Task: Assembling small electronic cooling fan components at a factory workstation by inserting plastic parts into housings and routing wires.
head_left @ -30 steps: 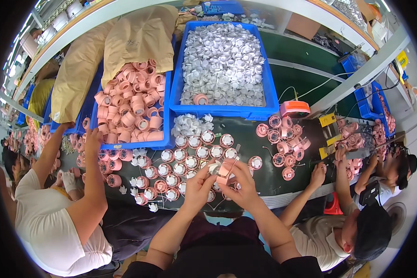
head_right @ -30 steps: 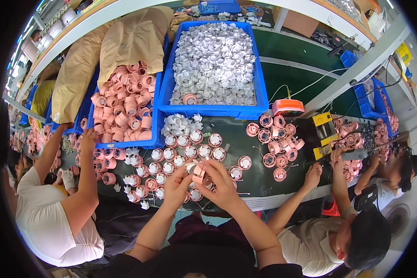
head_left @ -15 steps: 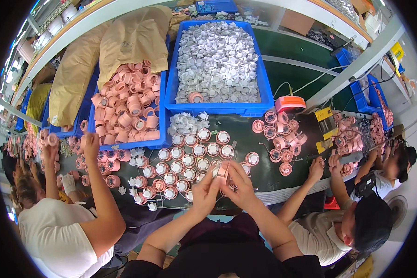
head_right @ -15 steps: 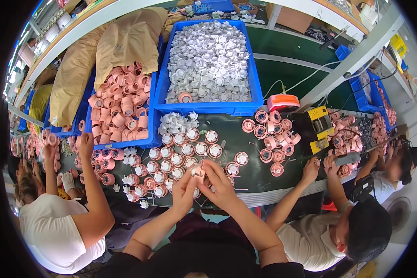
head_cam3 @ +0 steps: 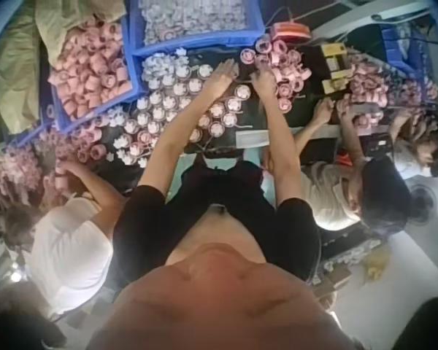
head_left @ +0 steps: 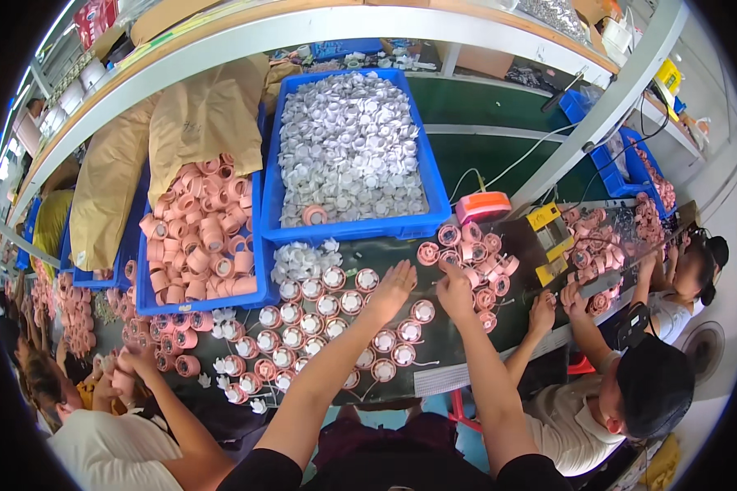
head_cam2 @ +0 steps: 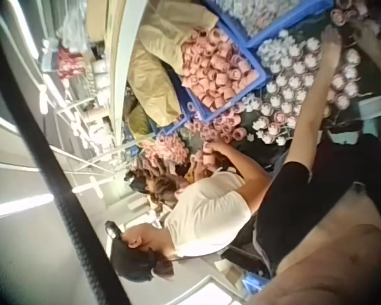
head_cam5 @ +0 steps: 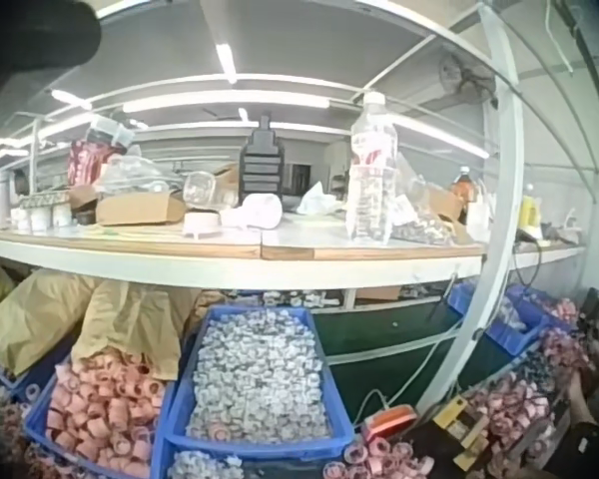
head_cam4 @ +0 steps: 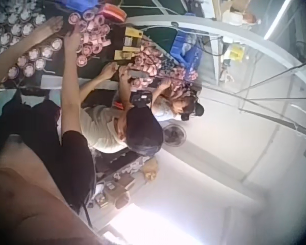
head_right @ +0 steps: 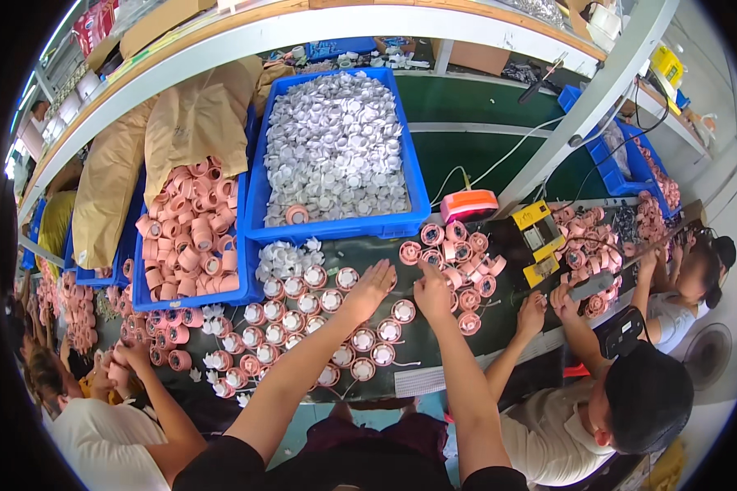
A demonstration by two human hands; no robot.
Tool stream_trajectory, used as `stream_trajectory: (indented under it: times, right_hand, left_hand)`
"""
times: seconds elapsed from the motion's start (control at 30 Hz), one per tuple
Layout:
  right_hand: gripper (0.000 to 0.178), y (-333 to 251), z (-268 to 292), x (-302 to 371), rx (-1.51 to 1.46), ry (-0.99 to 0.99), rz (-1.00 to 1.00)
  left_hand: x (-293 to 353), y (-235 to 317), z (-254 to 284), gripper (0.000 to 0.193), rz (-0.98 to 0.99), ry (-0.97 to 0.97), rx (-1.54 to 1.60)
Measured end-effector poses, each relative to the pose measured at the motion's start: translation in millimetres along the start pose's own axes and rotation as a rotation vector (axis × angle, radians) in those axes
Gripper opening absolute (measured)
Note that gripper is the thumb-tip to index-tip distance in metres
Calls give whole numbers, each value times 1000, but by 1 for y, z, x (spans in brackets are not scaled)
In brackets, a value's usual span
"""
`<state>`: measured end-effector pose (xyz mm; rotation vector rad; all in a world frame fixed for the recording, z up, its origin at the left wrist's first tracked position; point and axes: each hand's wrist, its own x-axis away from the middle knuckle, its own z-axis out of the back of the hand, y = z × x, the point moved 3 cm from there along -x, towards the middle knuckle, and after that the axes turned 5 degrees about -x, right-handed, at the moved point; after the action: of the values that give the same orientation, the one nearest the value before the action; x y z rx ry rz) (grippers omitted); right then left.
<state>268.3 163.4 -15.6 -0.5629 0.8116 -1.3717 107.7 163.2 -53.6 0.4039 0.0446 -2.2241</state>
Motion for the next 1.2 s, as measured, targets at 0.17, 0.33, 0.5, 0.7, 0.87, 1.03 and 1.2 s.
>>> stream_trajectory:
  times: [0.17,0.33,0.5,0.7,0.87,1.03,1.2]
  right_hand:
    - [59,19,-15,-50,531,6,172]
    - [65,23,-42,-60,667,-172,140]
    - [61,16,-44,-44,723,-194,142]
    - [53,-28,-18,-32,-39,48,159]
    - [47,-56,-22,8,-382,-13,26]
    - [46,-67,-30,38,-736,-137,-258]
    - [41,-70,-33,51,-767,-151,-208]
  left_hand:
    - [1,9,7,43,42,-94,-135]
    - [24,2,52,27,116,123,152]
    - [39,-79,67,29,535,-43,-219]
    - [45,-114,62,27,498,82,-10]
    - [23,-125,25,20,511,-170,-288]
    - [5,-119,20,26,596,-210,-404]
    - [20,-123,22,24,438,-148,-278]
